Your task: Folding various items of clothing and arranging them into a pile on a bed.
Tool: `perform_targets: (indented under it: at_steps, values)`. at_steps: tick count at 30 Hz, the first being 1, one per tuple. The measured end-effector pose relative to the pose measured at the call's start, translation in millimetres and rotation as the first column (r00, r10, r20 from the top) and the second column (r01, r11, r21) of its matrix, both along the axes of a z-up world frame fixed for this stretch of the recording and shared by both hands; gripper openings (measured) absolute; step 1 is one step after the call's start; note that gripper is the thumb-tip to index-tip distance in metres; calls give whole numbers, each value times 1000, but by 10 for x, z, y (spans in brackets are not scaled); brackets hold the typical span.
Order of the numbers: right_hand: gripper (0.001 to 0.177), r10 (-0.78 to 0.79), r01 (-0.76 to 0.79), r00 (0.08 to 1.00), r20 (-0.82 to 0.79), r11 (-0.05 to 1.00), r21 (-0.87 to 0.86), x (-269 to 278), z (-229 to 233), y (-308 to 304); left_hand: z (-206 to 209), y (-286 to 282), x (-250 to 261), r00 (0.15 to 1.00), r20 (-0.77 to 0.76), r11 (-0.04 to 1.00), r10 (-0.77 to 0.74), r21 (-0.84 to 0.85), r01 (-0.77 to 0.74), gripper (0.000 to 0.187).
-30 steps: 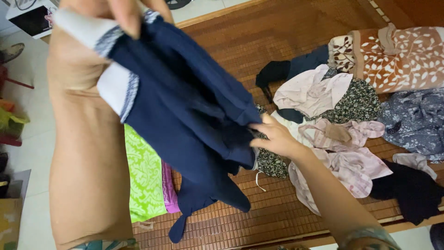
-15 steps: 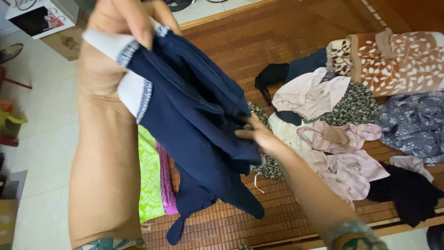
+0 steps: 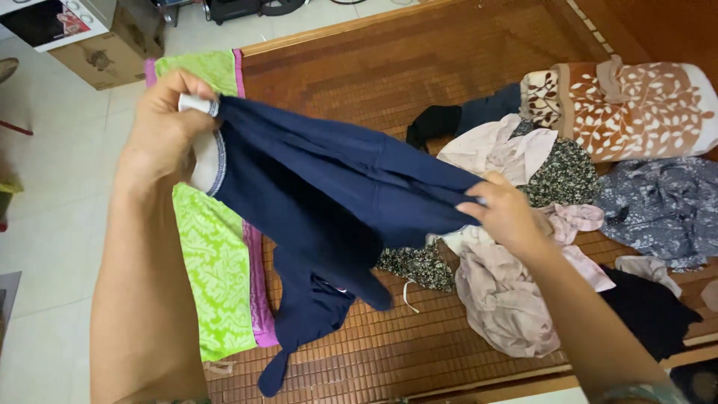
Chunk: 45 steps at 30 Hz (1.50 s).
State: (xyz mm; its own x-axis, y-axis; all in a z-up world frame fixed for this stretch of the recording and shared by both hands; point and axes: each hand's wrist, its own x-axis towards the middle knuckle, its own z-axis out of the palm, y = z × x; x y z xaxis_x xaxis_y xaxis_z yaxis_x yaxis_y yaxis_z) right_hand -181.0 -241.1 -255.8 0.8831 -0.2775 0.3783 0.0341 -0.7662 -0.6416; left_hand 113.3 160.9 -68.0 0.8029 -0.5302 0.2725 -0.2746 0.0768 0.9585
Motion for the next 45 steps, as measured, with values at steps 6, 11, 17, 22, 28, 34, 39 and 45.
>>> perform_targets:
  at_steps: [6, 11, 17, 22, 28, 34, 39, 45]
  values:
    - [36, 66, -85, 994, -88, 968, -237, -285, 374, -293, -113, 186, -25, 980, 114, 937, 161, 294, -188, 33]
    - [21, 227, -219, 974, -12, 953, 207, -476, 692, -711, -11, 354, 12, 979, 51, 967, 199, 150, -204, 31]
    - [28, -25, 19, 999, -30, 986, -168, 410, 367, -989, -112, -228, 130, 836, 528, 781, 152, 454, -429, 43]
    - [35, -105, 104, 994, 18, 914, -392, 1030, 320, -1276, -771, -587, 562, 695, 650, 752, 308, 281, -596, 25]
    - [34, -59, 148, 975, 216, 893, -424, 1245, 500, -1541, -220, -496, 279, 611, 719, 811, 331, 114, -574, 25]
    - [34, -133, 179, 979, 152, 922, -344, 500, 94, -1438, -680, -32, -1037, 590, 802, 783, 91, 308, -540, 28]
    - [47, -233, 185, 961, -151, 943, -275, -95, -1280, -1286, -2572, 45, -2213, 780, 600, 640, -179, 673, -371, 15]
    - [31, 24, -182, 883, -469, 938, -296, -432, -3094, -1139, -4829, -173, -3347, 786, 162, 458, -597, 873, 168, 11]
